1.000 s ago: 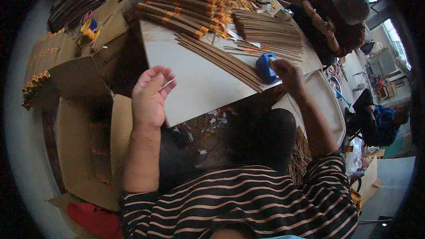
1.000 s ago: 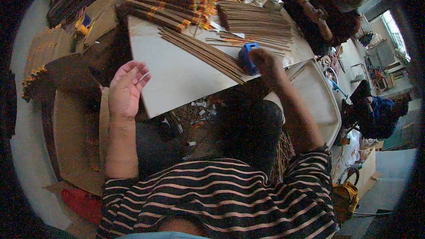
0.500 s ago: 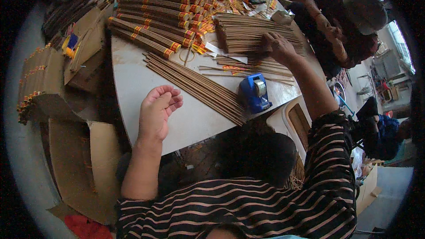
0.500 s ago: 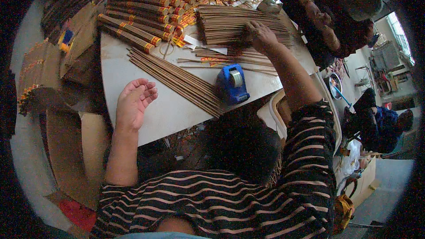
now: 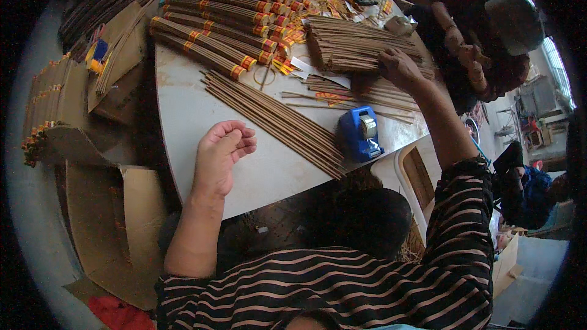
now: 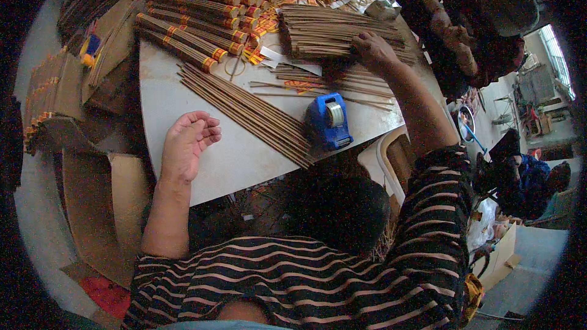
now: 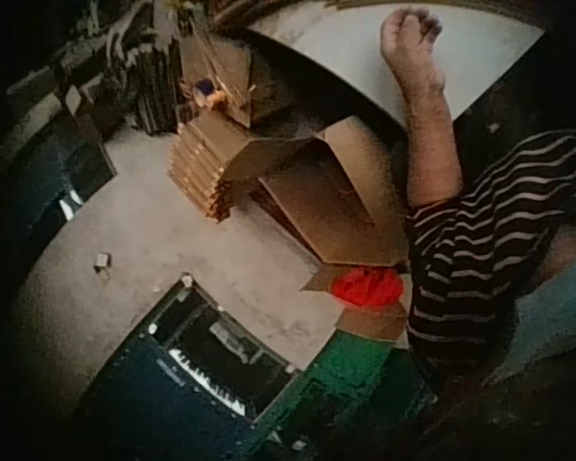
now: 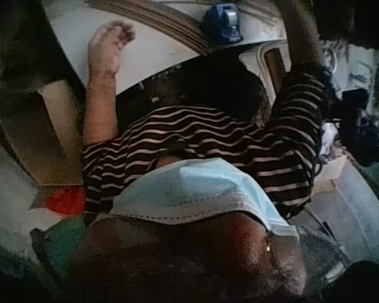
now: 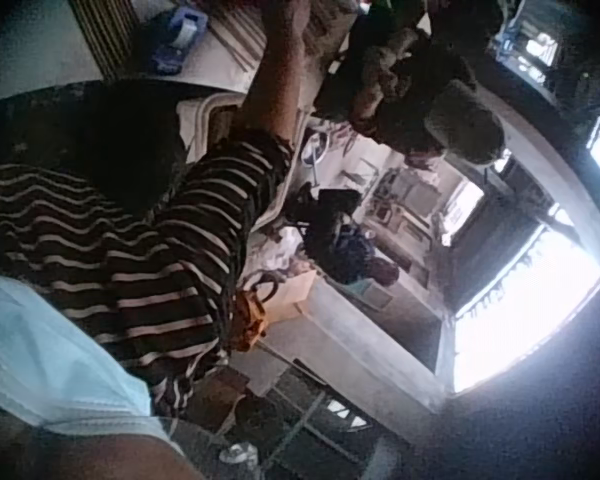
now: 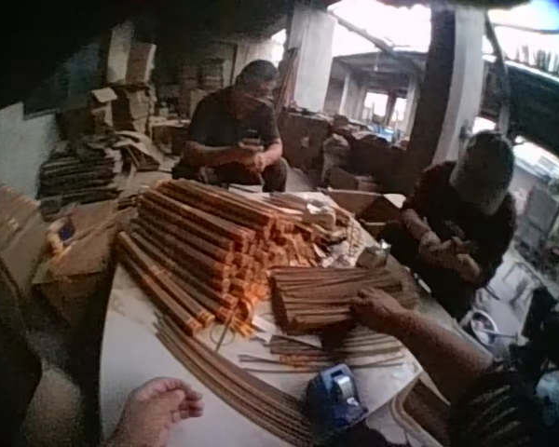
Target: The person gathers thin wooden sticks, aligns them into bundles, and secures each bundle with a small paper wrapper and a rubber band. The person places the finished bundles into a cardboard box.
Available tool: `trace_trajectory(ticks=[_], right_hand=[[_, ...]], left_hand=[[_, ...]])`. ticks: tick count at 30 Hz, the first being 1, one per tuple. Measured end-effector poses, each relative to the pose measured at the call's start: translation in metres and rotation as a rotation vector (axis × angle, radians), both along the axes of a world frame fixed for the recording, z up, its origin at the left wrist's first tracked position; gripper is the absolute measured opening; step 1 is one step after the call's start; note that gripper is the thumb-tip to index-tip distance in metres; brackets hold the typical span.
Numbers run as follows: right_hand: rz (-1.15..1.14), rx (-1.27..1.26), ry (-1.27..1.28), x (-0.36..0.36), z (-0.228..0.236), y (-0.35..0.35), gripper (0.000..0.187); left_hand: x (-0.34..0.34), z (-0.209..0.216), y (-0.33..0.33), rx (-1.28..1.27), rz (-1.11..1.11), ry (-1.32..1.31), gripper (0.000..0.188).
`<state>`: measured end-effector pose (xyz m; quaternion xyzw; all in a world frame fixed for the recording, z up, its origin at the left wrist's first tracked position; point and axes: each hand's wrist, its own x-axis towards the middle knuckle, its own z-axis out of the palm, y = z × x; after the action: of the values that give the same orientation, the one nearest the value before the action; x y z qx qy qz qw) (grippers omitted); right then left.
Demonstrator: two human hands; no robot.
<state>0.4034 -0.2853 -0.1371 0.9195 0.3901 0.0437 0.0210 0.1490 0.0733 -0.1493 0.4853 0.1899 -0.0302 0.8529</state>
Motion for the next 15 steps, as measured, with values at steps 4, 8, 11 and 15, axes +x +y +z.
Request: trace_trajectory(ticks=[4,8,11,15], right_hand=[[-0.028,-0.076,0.028,-0.001,0.001,0.004,0.029],[-0.003,-0.016,-0.02,-0.003,0.002,0.005,0.025],[0.006,-0.027,-0.057,-0.003,0.0,0.006,0.022],[0.022,0.038,-0.144,-0.007,0.006,0.015,0.022]], left_hand=[[-0.001,0.003,-0.003,0.007,0.004,0.007,0.014],[-0.003,0.0,-0.002,0.003,0.003,0.005,0.013],[-0.003,0.0,-0.002,0.0,-0.006,0.006,0.013],[-0.005,0.002,-0.001,0.005,0.003,0.007,0.013]])
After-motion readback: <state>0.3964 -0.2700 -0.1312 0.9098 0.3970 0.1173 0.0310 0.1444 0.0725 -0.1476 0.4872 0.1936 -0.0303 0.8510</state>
